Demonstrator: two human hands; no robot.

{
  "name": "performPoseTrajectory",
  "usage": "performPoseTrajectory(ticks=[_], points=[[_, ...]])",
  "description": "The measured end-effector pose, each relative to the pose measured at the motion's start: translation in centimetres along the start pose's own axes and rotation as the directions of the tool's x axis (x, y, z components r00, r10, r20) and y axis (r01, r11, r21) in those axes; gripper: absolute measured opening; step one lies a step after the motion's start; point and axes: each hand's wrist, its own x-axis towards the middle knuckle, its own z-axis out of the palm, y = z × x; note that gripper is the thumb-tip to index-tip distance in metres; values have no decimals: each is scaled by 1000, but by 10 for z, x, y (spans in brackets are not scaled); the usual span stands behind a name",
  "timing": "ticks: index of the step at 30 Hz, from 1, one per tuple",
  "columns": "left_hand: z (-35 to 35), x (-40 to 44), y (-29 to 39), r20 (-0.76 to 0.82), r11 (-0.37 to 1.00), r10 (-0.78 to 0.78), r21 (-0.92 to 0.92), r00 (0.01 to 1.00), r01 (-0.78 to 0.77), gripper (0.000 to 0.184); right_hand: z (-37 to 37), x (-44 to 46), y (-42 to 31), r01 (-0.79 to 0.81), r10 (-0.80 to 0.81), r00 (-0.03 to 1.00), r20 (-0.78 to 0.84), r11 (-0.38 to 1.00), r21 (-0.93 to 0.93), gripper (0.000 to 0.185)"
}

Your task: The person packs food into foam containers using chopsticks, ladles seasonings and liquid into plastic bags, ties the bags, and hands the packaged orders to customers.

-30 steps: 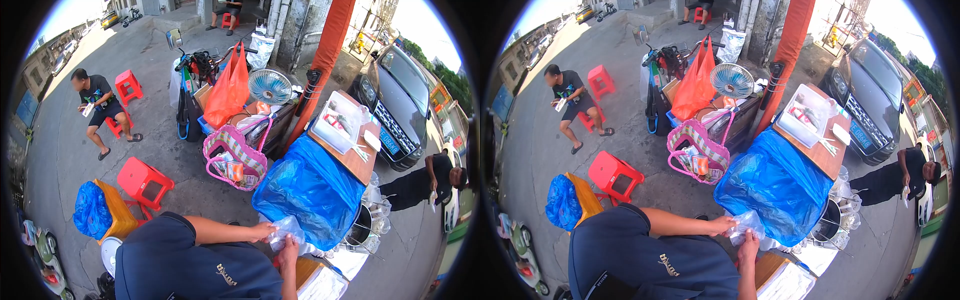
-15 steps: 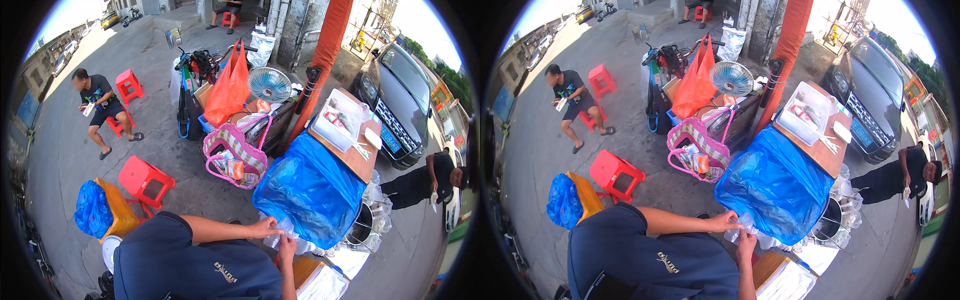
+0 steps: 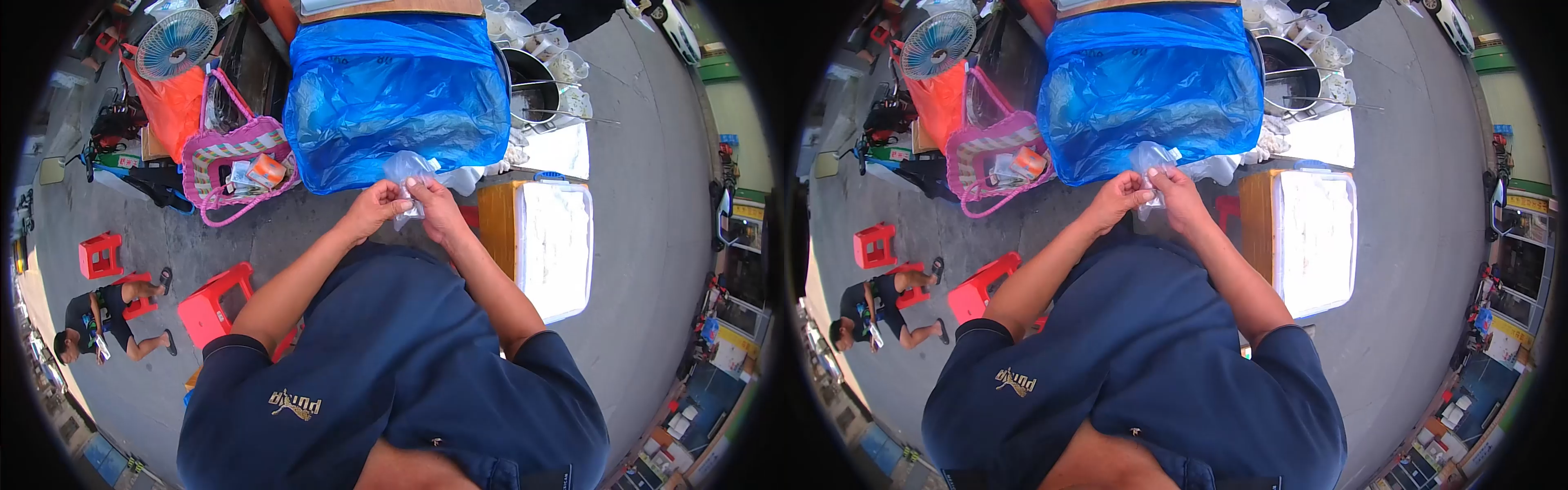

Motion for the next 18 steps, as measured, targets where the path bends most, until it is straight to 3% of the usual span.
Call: performPoseTrajectory(ticks=[3,8,10,11,12,13,14,15,16,18], points=[[-3,14,-12,38,993,-77,-88,996,80,18,-18,-5,1,13,-13,1000,-23,1000,5,17],[16,19,-7,43,967,-130,-215,991,136,10,-50,-25,3,49,-41,991,-124,996,68,11],[26,22,8,33,788,-149,-600,988,139,5,-92,-24,16,22,-91,959,-270,969,-247,7],[18,31,2,153,726,-54,-673,987,144,4,-109,-23,22,-4,-132,941,-313,918,-397,14],[13,40,-5,167,730,-63,-665,984,159,4,-126,-27,30,-1,-136,936,-326,922,-388,14],[12,48,-6,186,673,-33,-723,982,159,5,-137,-34,32,-58,-221,924,-311,725,-687,21],[13,58,-9,201,610,-1,-776,980,160,6,-149,-39,35,-124,-291,918,-268,432,-893,28],[14,68,-16,251,645,10,-741,968,185,7,-161,-42,38,-154,-113,963,-246,520,-840,42],[20,76,-19,257,647,6,-738,966,192,7,-163,-49,36,-155,-115,961,-251,525,-837,42],[35,88,-24,221,798,-14,-585,975,144,11,-150,-73,25,-71,-208,953,-219,551,-832,57]])
